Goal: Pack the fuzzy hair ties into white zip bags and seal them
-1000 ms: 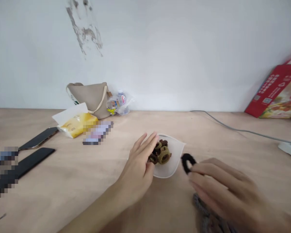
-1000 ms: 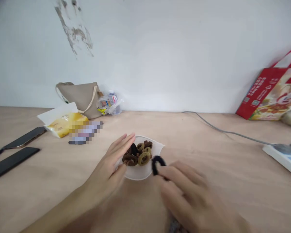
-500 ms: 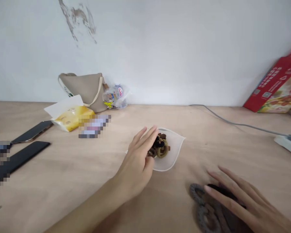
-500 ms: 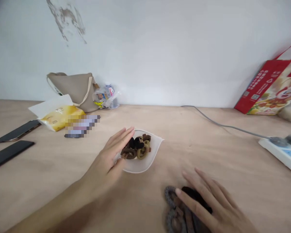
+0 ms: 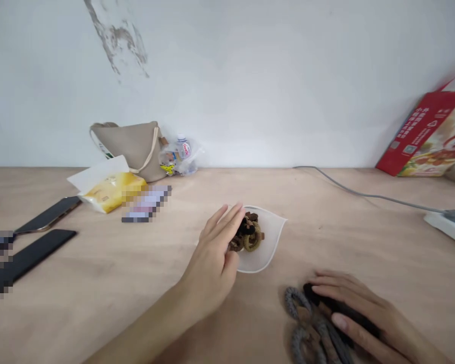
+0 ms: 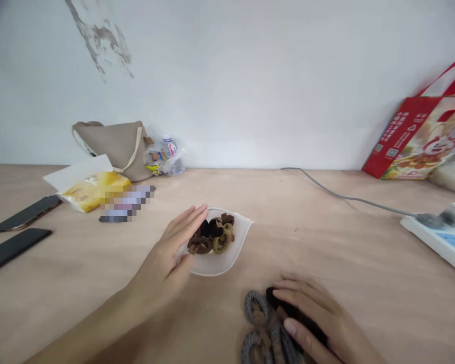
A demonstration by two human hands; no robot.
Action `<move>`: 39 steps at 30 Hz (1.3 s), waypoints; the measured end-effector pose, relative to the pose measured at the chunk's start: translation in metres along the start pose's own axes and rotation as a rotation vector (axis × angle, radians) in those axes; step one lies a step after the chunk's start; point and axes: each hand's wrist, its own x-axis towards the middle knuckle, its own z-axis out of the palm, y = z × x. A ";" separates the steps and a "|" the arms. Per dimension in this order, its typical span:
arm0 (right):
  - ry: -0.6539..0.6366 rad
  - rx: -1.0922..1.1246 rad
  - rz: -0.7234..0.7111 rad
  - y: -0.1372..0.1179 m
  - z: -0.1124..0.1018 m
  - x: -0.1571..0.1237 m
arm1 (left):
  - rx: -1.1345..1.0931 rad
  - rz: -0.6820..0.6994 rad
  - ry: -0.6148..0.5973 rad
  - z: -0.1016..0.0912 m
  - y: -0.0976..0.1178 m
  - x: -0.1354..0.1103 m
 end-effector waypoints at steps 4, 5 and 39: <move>-0.048 0.015 0.064 0.015 -0.001 0.006 | 0.000 -0.028 -0.036 -0.001 0.001 0.000; -0.050 0.028 0.088 0.018 -0.001 0.008 | -0.002 -0.031 -0.041 -0.001 0.001 0.000; 0.234 0.035 -0.365 -0.029 -0.004 0.104 | -0.007 0.009 0.014 -0.004 -0.002 0.003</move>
